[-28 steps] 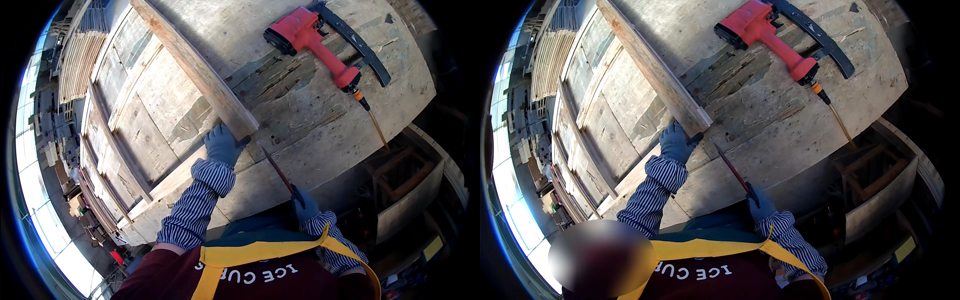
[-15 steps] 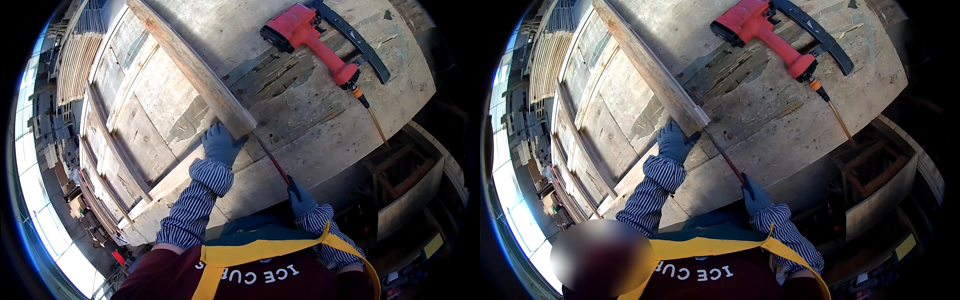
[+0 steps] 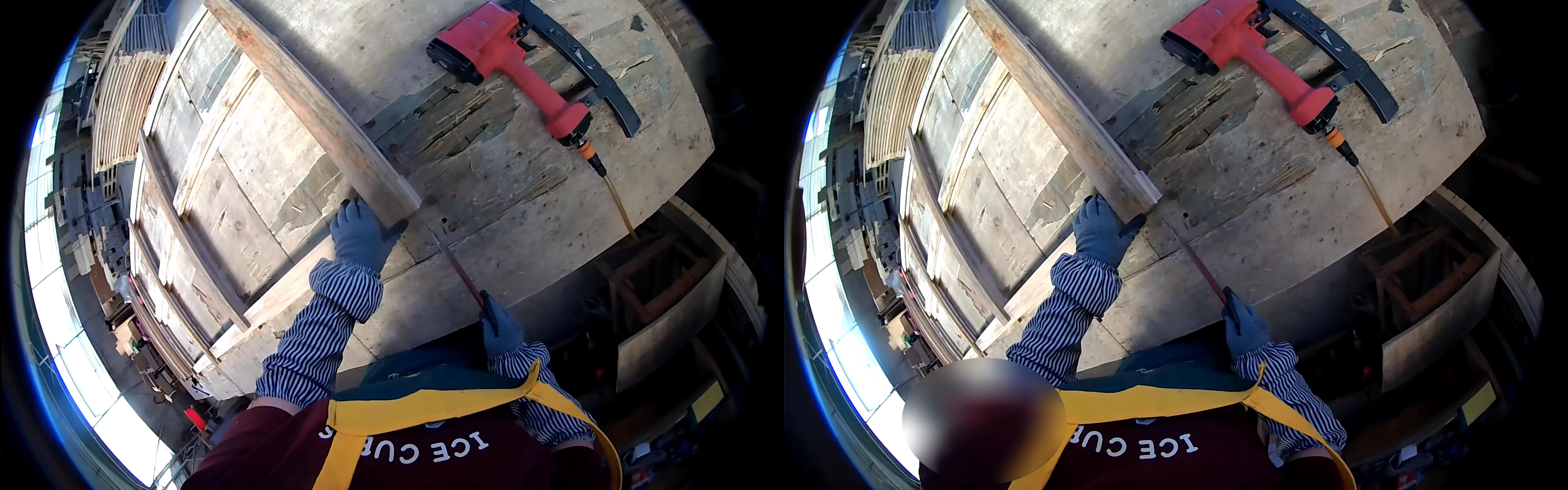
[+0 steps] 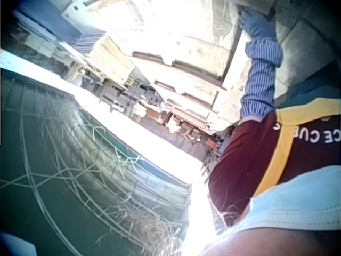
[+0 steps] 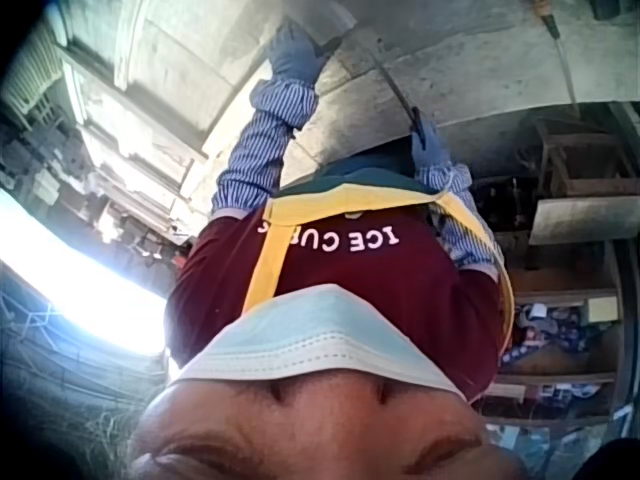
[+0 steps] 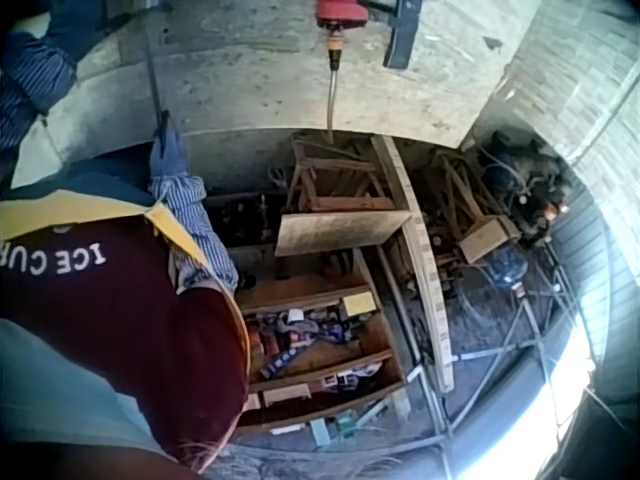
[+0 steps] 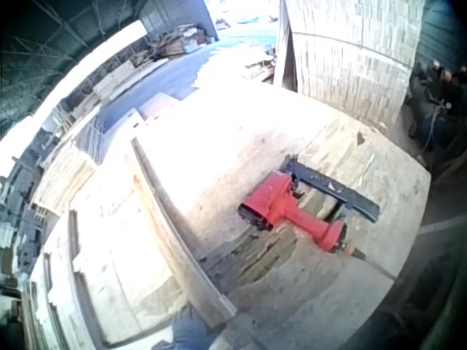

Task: The person positions wooden planks on a large workbench and secures them using a red nail gun. They repeatedly align and fasten planks to form a rectangular frame, adjusting pieces as needed.

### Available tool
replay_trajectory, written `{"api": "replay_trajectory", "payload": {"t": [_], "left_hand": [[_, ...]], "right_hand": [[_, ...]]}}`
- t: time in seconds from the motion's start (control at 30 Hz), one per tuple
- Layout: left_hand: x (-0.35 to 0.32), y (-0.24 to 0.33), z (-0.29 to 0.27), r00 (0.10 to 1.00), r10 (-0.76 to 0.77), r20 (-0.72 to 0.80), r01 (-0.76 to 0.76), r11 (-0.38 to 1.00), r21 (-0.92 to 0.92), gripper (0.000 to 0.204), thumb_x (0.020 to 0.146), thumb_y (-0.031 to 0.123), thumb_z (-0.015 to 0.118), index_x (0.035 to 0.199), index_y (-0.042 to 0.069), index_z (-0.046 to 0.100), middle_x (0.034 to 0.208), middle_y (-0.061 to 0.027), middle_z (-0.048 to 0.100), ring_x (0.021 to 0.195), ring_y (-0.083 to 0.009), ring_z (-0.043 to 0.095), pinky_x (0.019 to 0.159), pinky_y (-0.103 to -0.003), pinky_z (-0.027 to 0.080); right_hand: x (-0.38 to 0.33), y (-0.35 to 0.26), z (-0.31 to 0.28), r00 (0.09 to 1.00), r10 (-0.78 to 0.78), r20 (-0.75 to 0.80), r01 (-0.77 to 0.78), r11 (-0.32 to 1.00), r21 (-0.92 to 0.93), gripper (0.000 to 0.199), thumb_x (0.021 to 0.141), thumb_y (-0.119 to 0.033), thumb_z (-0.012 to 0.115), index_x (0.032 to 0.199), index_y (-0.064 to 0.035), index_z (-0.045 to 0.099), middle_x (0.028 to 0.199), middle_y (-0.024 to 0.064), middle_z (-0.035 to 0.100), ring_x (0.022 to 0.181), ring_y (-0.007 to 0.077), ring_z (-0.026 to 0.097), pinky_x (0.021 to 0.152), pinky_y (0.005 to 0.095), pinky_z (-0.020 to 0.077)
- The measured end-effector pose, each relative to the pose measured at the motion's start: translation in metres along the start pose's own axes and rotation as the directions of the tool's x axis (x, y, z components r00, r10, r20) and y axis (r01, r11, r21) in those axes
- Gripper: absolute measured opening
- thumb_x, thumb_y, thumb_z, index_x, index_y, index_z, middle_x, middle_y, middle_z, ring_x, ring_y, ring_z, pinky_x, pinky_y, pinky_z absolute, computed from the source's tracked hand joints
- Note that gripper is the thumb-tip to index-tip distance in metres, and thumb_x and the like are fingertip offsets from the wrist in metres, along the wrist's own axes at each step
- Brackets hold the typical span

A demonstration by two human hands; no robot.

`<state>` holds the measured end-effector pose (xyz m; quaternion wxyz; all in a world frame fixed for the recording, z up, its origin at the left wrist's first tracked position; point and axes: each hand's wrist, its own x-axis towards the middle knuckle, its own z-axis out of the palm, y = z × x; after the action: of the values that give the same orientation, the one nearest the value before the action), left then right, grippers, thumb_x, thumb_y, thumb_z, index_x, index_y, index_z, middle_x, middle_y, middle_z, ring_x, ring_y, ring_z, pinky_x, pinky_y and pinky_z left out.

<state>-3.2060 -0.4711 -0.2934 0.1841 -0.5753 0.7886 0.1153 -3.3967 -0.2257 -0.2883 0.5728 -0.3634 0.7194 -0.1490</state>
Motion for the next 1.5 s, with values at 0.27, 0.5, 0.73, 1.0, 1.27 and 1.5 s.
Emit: {"api": "replay_trajectory", "payload": {"t": [0.27, 0.5, 0.73, 1.0, 1.27, 1.5], "left_hand": [[0.002, 0.001, -0.007, 0.996, -0.019, 0.084, 0.019, 1.000, 0.002, 0.093, 0.082, 0.061, 0.061, 0.135, -0.010, 0.032, 0.130, -0.0276, 0.045, 0.122, -0.0389, 0.044, 0.103, -0.049, 0.034], [0.002, 0.002, -0.011, 0.994, -0.017, 0.105, 0.018, 1.000, -0.016, 0.092, 0.082, 0.059, 0.062, 0.137, -0.009, 0.032, 0.130, -0.0268, 0.045, 0.121, -0.0382, 0.045, 0.104, -0.048, 0.034], [0.002, 0.005, -0.009, 0.995, -0.033, 0.091, 0.036, 0.999, -0.025, 0.093, 0.081, 0.057, 0.064, 0.140, -0.006, 0.029, 0.132, -0.0254, 0.044, 0.122, -0.0383, 0.044, 0.104, -0.048, 0.033], [0.001, 0.004, -0.006, 0.998, -0.035, 0.050, 0.035, 0.999, 0.007, 0.095, 0.081, 0.057, 0.065, 0.139, -0.008, 0.028, 0.130, -0.0256, 0.045, 0.120, -0.0378, 0.045, 0.103, -0.048, 0.035], [0.001, 0.005, -0.004, 0.999, -0.034, 0.042, 0.035, 0.999, -0.012, 0.092, 0.080, 0.056, 0.066, 0.136, -0.008, 0.032, 0.124, -0.0241, 0.048, 0.116, -0.0368, 0.048, 0.101, -0.046, 0.035], [0.000, 0.003, 0.002, 0.999, -0.033, 0.005, 0.033, 0.999, 0.038, 0.090, 0.080, 0.056, 0.066, 0.136, -0.008, 0.033, 0.122, -0.0237, 0.049, 0.114, -0.0369, 0.048, 0.100, -0.046, 0.035]], "right_hand": [[-0.003, 0.003, 0.002, 0.999, 0.026, 0.039, -0.023, 0.998, -0.062, 0.052, 0.097, -0.019, 0.051, 0.146, -0.0158, 0.034, 0.117, 0.0206, 0.058, 0.104, 0.0311, 0.060, 0.092, 0.0356, 0.0492], [0.004, 0.007, 0.011, 0.997, -0.006, -0.073, 0.005, 1.000, -0.014, 0.048, 0.094, -0.012, 0.055, 0.141, -0.0122, 0.044, 0.103, 0.0185, 0.064, 0.091, 0.0278, 0.064, 0.079, 0.0327, 0.0514], [0.010, -0.008, 0.000, 0.999, 0.040, 0.027, -0.040, 0.999, -0.008, 0.051, 0.098, -0.020, 0.048, 0.147, -0.0163, 0.033, 0.115, 0.0200, 0.059, 0.101, 0.0319, 0.061, 0.091, 0.0357, 0.0497], [0.014, -0.006, -0.001, 0.999, -0.010, -0.037, 0.008, 0.999, -0.042, 0.050, 0.097, -0.021, 0.051, 0.145, -0.0175, 0.038, 0.112, 0.0201, 0.061, 0.095, 0.0331, 0.063, 0.085, 0.0376, 0.0519], [0.019, -0.002, -0.008, 0.997, -0.072, -0.041, 0.065, 0.985, -0.157, 0.052, 0.096, -0.021, 0.052, 0.146, -0.0176, 0.036, 0.103, 0.0198, 0.061, 0.087, 0.0325, 0.063, 0.075, 0.0383, 0.0528], [0.011, 0.011, -0.006, 0.994, -0.085, -0.074, 0.068, 0.977, -0.201, 0.051, 0.097, -0.024, 0.051, 0.145, -0.0171, 0.038, 0.100, 0.0194, 0.061, 0.082, 0.0315, 0.063, 0.072, 0.0385, 0.0529]]}}
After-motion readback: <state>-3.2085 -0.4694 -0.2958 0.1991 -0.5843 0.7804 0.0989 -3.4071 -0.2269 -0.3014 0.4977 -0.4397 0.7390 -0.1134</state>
